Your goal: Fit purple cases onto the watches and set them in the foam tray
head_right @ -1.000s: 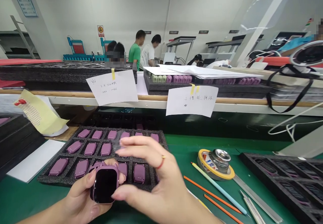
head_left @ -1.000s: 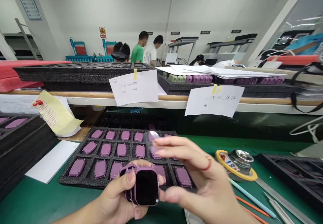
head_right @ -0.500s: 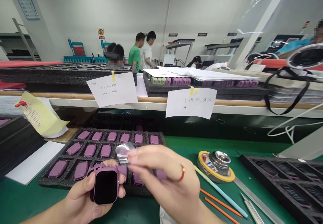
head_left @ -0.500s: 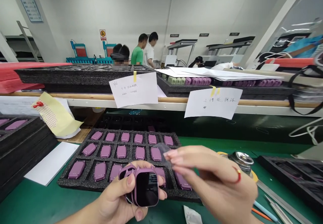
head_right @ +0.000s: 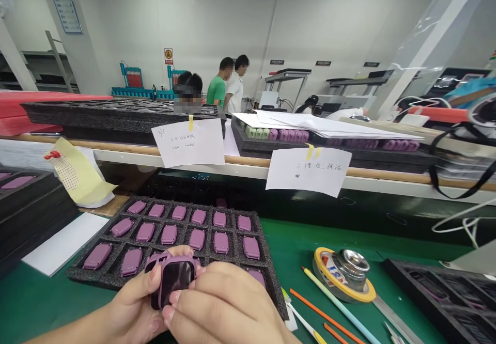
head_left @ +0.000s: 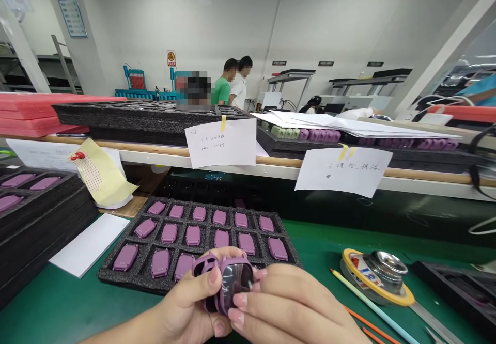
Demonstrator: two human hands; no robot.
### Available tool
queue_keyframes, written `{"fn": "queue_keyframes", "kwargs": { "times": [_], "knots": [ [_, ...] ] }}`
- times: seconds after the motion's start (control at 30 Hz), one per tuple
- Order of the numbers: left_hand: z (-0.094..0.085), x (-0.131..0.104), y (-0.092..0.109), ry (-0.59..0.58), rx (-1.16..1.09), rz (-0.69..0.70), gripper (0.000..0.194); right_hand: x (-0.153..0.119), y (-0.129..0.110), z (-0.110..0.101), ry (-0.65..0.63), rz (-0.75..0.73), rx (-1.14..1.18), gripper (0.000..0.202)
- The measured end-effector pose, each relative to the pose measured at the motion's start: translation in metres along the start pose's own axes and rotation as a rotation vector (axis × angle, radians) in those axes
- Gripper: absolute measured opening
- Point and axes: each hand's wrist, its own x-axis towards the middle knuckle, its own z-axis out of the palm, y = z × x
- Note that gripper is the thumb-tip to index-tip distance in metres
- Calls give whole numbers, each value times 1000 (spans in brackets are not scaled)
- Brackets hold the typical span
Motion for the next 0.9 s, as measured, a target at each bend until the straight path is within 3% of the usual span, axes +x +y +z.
{"fn": "queue_keyframes", "kwargs": {
  "times": [0.07,0.17,0.3,0.43,0.63,0.77,0.9],
  "knots": [
    [3,0,-1,30,13,29,42,6,-3,-2,0,43,-81,44],
    [8,3,-3,85,60,90,38,14,-6,1,-31,213,-93,70],
    [12,7,-4,218,20,102,36,18,-3,7,-28,444,134,60],
    [13,6,1,263,-52,44,44,18,2,3,39,425,229,72],
    [12,6,1,346,-17,63,50,17,4,-3,-33,378,234,71],
    [13,10,4,419,-9,127,46,15,14,-10,-128,351,102,64],
    [20,12,21,551,-23,239,24,8,37,-10,-134,556,-54,42]
  ]
}}
